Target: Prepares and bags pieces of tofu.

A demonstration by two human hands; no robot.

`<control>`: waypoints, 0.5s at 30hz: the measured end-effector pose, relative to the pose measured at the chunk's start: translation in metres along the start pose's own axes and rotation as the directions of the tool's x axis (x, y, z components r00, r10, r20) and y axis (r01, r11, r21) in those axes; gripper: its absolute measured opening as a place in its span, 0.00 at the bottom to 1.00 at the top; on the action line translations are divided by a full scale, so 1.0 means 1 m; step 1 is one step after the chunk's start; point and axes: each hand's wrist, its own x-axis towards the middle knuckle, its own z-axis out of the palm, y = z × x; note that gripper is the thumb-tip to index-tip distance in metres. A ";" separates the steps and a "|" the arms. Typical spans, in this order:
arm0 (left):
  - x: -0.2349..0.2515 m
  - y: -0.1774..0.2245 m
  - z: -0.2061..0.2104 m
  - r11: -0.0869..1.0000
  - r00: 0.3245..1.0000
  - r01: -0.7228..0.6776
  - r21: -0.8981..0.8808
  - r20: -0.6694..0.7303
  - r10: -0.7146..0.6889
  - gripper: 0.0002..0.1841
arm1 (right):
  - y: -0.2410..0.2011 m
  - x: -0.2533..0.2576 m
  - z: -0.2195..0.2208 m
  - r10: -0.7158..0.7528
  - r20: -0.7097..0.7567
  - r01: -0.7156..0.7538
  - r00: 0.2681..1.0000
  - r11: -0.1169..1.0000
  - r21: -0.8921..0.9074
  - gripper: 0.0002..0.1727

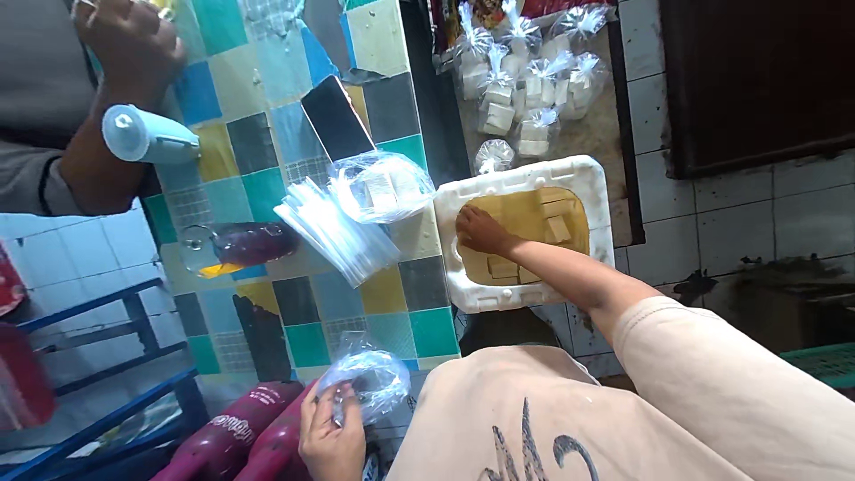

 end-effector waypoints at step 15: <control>0.001 0.003 -0.002 0.999 0.999 -0.049 0.003 0.002 0.049 0.13 | -0.028 0.029 -0.053 0.095 0.303 -0.090 0.948 0.995 -0.033 0.17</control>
